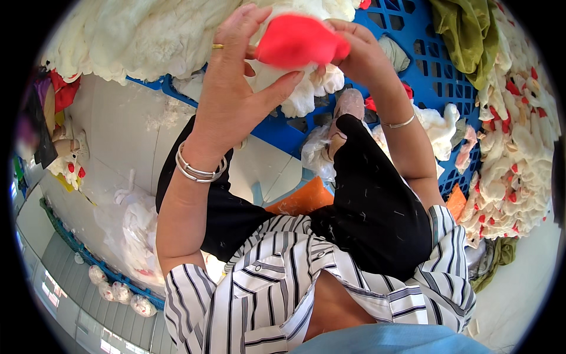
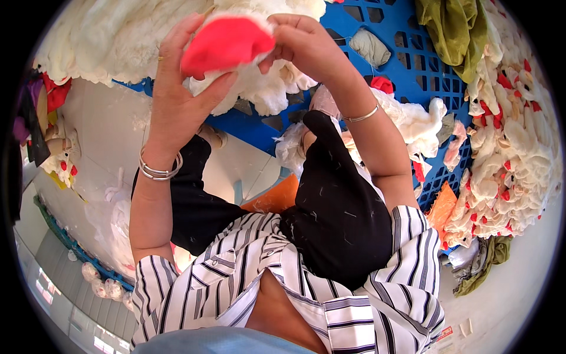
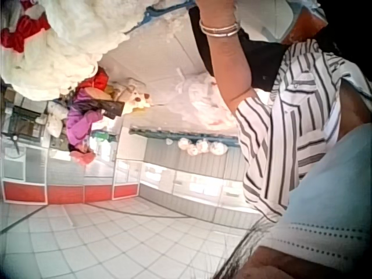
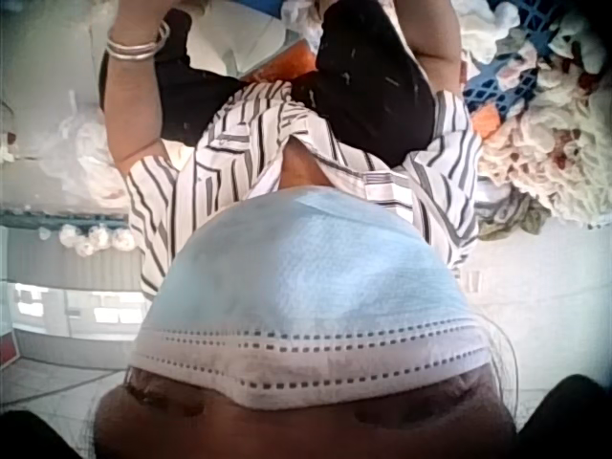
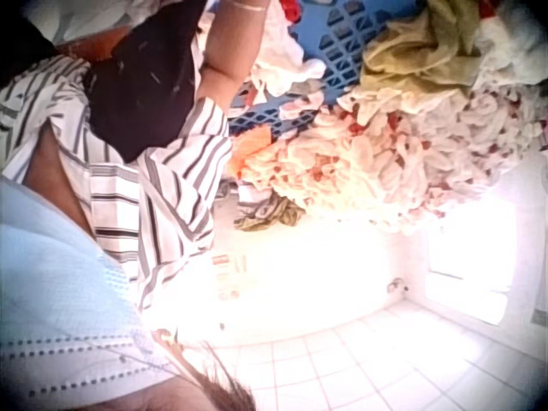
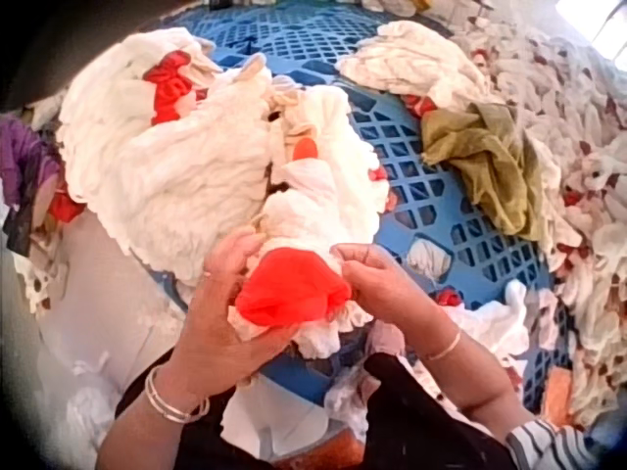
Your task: The person sits cross-legged and assembles white stuffed animal toys by hand. They pick up a white plush body, insert red fabric pieces into the leg openings, and adjust the ears and facial features. The person handles the toys one at a time, placing the finished items into a blue crate.
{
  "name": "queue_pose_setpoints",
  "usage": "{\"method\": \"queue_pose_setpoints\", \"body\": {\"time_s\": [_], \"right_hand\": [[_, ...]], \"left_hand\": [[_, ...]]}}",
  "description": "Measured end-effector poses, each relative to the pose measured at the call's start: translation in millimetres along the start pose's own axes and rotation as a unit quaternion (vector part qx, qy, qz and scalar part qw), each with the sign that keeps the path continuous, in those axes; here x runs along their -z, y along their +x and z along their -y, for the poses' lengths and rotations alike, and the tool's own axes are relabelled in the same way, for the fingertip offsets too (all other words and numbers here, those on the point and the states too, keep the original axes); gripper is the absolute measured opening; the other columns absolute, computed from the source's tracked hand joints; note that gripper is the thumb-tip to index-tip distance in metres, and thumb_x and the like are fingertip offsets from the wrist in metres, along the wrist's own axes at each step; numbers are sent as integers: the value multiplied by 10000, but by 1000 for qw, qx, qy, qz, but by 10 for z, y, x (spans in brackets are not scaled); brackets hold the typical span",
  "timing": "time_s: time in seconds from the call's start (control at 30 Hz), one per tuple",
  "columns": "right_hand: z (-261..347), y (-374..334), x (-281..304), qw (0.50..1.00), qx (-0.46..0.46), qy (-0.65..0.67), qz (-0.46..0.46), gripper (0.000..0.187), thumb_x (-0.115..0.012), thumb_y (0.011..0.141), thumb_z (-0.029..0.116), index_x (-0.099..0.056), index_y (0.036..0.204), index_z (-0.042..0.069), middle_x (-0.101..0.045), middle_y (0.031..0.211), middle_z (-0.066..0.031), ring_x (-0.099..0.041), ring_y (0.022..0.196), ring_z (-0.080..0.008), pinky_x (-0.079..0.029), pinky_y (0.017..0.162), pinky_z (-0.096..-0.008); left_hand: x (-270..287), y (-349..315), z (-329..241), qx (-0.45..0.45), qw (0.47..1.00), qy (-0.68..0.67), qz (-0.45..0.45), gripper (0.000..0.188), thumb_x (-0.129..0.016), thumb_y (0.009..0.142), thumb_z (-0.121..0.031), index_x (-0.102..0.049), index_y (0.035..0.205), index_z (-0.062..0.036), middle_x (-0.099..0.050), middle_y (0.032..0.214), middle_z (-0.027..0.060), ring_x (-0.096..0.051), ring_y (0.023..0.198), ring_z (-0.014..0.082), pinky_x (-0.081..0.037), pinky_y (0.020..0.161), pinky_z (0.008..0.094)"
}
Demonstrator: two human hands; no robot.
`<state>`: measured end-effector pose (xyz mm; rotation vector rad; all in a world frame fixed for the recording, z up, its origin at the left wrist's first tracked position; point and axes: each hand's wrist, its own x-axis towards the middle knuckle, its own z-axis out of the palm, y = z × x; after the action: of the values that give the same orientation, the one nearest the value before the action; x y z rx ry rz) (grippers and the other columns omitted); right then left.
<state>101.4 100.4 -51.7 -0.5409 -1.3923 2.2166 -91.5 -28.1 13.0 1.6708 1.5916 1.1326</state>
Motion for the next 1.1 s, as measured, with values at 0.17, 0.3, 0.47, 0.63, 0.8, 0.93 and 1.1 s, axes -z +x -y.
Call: {"method": "queue_pose_setpoints", "body": {"time_s": [0.17, 0.3, 0.47, 0.63, 0.8, 0.93, 1.1], "right_hand": [[122, -45, -77, 975, -26, -220, -3, 226, -569, 951, 216, -642, 860, 23, -645, 742, -34, -613, 608, -79, -483, 587, -201], [440, -110, -225, 917, 243, -279, -149, 80, -594, 918, 75, -631, 904, 5, -613, 872, -34, -543, 755, -78, -426, 646, -210], [522, -26, -448, 831, 293, -468, -70, 127, -678, 830, 55, -691, 954, 32, -646, 803, -67, -591, 673, -172, -465, 593, -252], [444, -17, -457, 880, 172, -443, -7, 179, -679, 807, 54, -688, 983, 22, -598, 761, -65, -565, 648, -147, -463, 582, -256], [522, -94, -382, 905, 72, -418, 36, 165, -701, 797, 73, -666, 949, 22, -590, 774, -29, -522, 652, -82, -436, 592, -228], [491, -173, 368, 943, 76, -295, -131, 183, -719, 813, 121, -643, 939, 12, -622, 830, -19, -592, 738, -113, -477, 698, -245], [-316, -92, 656, 861, -18, -492, -127, 370, -729, 808, 250, -655, 1072, 1, -678, 941, -101, -645, 911, -259, -510, 832, -363]], "left_hand": [[10, 13, 65, 9, 992, -118, 34, 296, -673, 881, -95, -621, 1163, -23, -649, 1024, 47, -588, 766, 95, -465, 675, 216], [44, -36, -3, 160, 973, -167, -17, 227, -651, 916, -153, -666, 1085, -2, -670, 859, 20, -568, 713, 82, -461, 671, 219], [28, -28, -52, 142, 975, -169, -6, 265, -642, 927, -196, -659, 1114, -9, -646, 828, 0, -535, 700, 59, -437, 642, 205], [4, -65, -32, 88, 988, -123, 27, 273, -615, 945, -214, -653, 1142, -30, -601, 768, -15, -487, 669, 38, -408, 597, 198], [24, -74, -90, 116, 983, -143, 18, 247, -588, 960, -204, -655, 1122, -29, -657, 850, 5, -550, 720, 49, -450, 652, 204], [125, 1, 14, 110, 975, -164, -103, 249, -561, 977, -206, -658, 1118, -26, -684, 875, 28, -597, 740, 58, -476, 655, 208], [337, 8, 25, 156, 939, -248, -178, 301, -541, 984, -278, -684, 1012, -15, -688, 817, 20, -619, 700, 84, -485, 609, 222]]}}
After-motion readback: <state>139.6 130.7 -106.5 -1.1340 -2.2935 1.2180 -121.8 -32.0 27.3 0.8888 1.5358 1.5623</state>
